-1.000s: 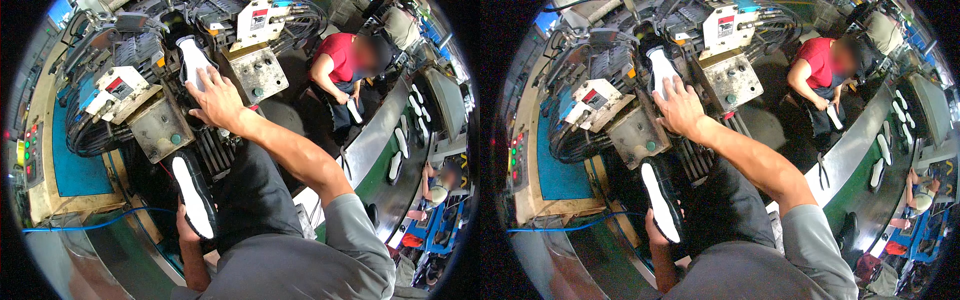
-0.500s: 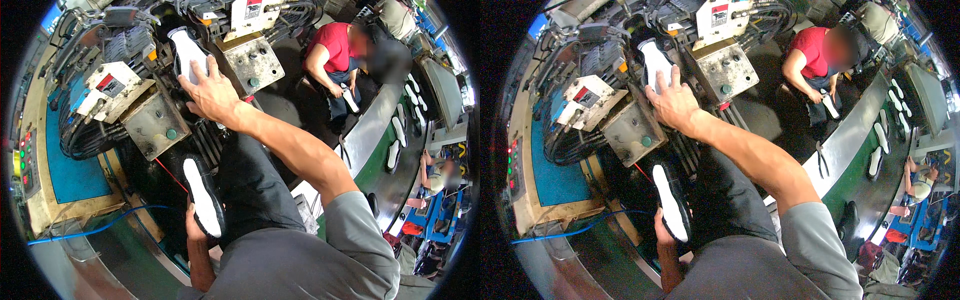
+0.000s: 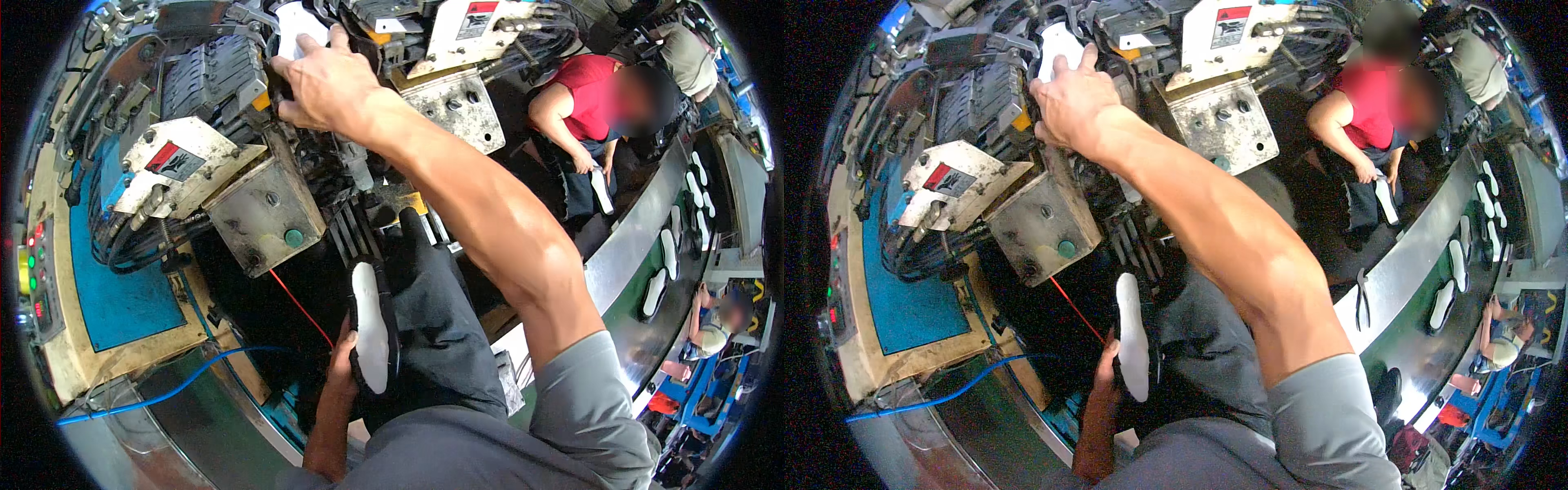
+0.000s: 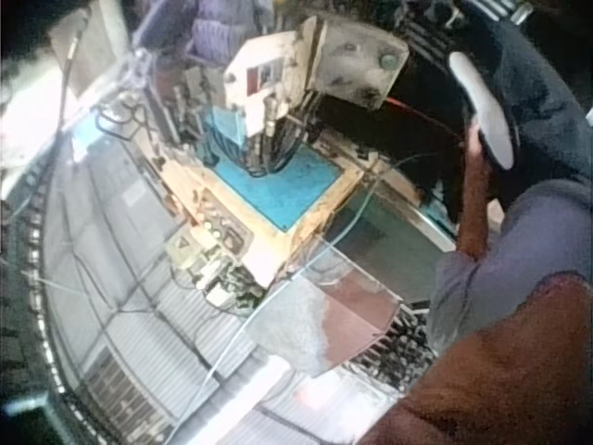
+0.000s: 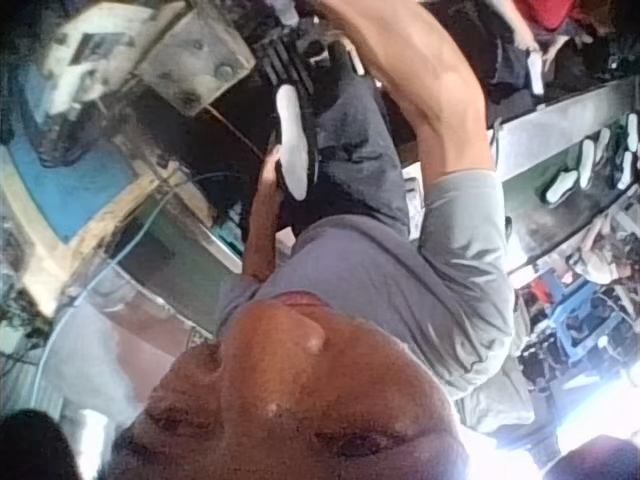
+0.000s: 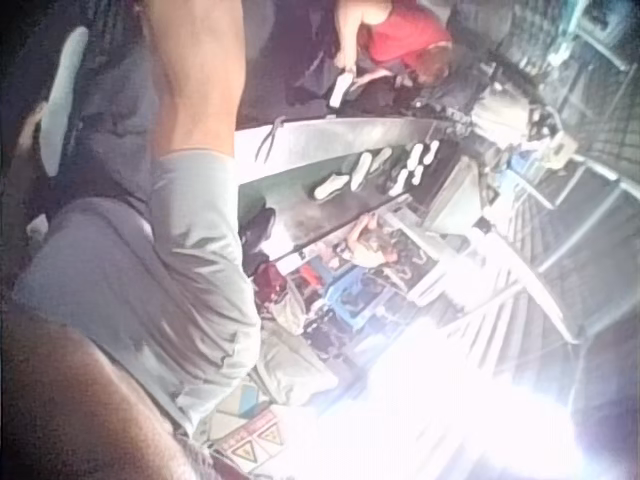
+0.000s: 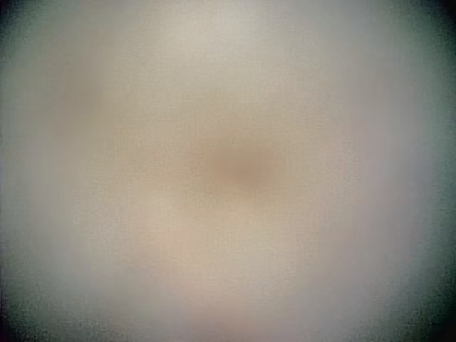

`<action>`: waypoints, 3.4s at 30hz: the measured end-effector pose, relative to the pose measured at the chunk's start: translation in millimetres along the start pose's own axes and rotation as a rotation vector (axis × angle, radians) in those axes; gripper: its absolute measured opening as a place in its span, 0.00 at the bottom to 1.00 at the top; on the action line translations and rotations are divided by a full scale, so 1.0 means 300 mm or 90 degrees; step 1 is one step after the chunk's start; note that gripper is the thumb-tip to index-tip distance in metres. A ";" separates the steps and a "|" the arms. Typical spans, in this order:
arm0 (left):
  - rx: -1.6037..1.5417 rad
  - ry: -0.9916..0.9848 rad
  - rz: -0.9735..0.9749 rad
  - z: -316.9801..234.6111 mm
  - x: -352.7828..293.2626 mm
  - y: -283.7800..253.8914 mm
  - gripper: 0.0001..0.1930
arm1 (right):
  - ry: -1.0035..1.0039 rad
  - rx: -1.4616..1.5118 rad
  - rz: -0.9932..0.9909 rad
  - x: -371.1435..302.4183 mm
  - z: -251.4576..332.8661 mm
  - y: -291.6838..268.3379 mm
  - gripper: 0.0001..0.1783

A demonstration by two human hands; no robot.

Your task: Assembling and finishing shoes using industrial machines and hand tools on a factory production line.

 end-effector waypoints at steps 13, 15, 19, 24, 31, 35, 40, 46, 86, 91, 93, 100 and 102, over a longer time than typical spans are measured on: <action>0.044 -0.040 -0.016 -0.040 0.013 0.086 0.46 | 0.033 -0.052 0.055 0.050 0.057 -0.043 0.39; 0.016 -0.015 -0.001 0.046 0.077 -0.025 0.45 | 0.030 -0.034 -0.004 0.049 0.054 -0.023 0.42; -0.106 0.090 0.142 -0.076 -0.008 0.113 0.42 | -0.050 0.164 -0.192 -0.196 -0.083 0.019 0.37; -0.076 0.175 0.208 -0.125 -0.039 0.202 0.54 | 0.268 0.582 0.086 -1.047 -0.273 0.160 0.33; 0.044 0.192 0.307 0.029 -0.152 0.387 0.52 | 0.668 1.152 0.188 -1.779 -0.155 0.211 0.41; 0.100 0.151 0.369 0.135 -0.221 0.486 0.57 | 0.645 1.227 0.004 -1.807 -0.135 0.144 0.36; 0.257 0.201 0.378 0.213 -0.294 0.552 0.58 | 0.703 1.025 0.016 -1.925 -0.180 0.123 0.33; 0.304 0.270 0.353 0.235 -0.311 0.456 0.59 | 0.630 1.187 0.048 -1.909 -0.160 0.161 0.34; 0.414 0.352 -0.202 -0.159 -0.245 -1.161 0.30 | 0.655 1.094 0.235 -1.856 -0.213 0.259 0.27; 0.265 0.278 0.111 0.178 0.131 -0.197 0.26 | 0.826 0.774 0.015 -2.289 -0.534 0.122 0.25; 0.246 0.248 0.323 0.271 0.129 0.206 0.26 | 0.994 0.389 -0.027 -2.601 -0.678 0.050 0.22; 0.439 0.223 0.484 0.344 0.017 0.693 0.24 | 1.130 -0.168 -0.217 -3.550 -0.818 -0.348 0.25; 0.493 0.197 0.466 0.350 0.052 0.633 0.24 | 1.103 -0.221 -0.222 -3.578 -0.882 -0.404 0.27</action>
Point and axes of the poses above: each hand's wrist, its own x-axis towards the middle knuckle, its own y-axis out of the palm, z = x × y, the point moved 5 cm from there along x, towards the middle knuckle, and after that the axes turned 12 degrees about y, right-handed, at the moved point
